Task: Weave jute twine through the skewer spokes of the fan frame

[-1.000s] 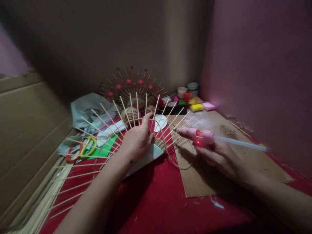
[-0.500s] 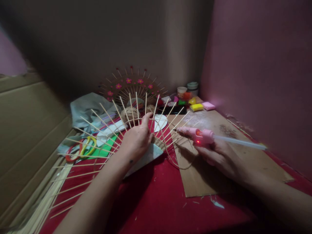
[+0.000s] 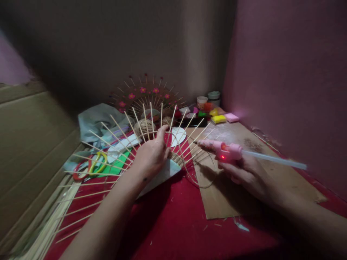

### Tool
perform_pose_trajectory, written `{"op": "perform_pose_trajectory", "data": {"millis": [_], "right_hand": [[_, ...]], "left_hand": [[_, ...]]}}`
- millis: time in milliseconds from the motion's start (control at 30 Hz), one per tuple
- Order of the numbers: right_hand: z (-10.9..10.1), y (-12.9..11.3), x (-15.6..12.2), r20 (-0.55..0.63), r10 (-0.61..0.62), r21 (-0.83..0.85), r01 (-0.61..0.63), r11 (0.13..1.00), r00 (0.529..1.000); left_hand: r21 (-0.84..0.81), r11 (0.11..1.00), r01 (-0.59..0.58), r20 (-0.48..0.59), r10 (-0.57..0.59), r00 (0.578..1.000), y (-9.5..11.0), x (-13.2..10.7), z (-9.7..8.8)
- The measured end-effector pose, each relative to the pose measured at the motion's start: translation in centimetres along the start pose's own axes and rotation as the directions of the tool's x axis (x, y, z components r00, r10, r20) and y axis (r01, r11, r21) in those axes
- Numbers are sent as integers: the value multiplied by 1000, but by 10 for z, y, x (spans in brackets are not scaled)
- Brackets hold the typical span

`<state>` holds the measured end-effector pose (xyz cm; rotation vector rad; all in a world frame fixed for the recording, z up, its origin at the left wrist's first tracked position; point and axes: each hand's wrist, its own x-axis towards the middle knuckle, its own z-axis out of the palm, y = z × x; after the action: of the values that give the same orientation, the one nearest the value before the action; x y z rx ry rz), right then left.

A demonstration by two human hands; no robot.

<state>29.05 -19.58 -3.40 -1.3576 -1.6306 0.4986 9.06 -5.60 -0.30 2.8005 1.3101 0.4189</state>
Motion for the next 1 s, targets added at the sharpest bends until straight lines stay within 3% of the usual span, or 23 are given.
{"op": "perform_pose_trajectory", "data": {"millis": [233, 567, 733, 833, 933, 1000], "right_hand": [[-10, -4, -13, -84, 60, -4, -60, 998, 995], [-8, -3, -25, 63, 115, -9, -115, 993, 991], [-18, 7, -29, -38, 38, -223, -46, 974, 999], [-32, 27, -37, -167, -45, -512, -47, 858, 985], [-50, 47, -47, -191, -102, -822, -102, 561, 976], [-61, 56, -54, -188, -84, -912, -143, 383, 979]], "left_hand": [[-19, 1000, -12, -10, 12, 1000, -2, 0, 1], [3, 1000, 9, -18, -9, 1000, -3, 1, 1], [11, 1000, 20, -20, -19, 1000, -3, 2, 0], [20, 999, 27, -19, -26, 999, -3, 2, 0], [20, 999, 29, -8, -29, 1000, -3, 2, 0], [14, 999, 30, -1, -30, 1000, -3, 3, 0]]}}
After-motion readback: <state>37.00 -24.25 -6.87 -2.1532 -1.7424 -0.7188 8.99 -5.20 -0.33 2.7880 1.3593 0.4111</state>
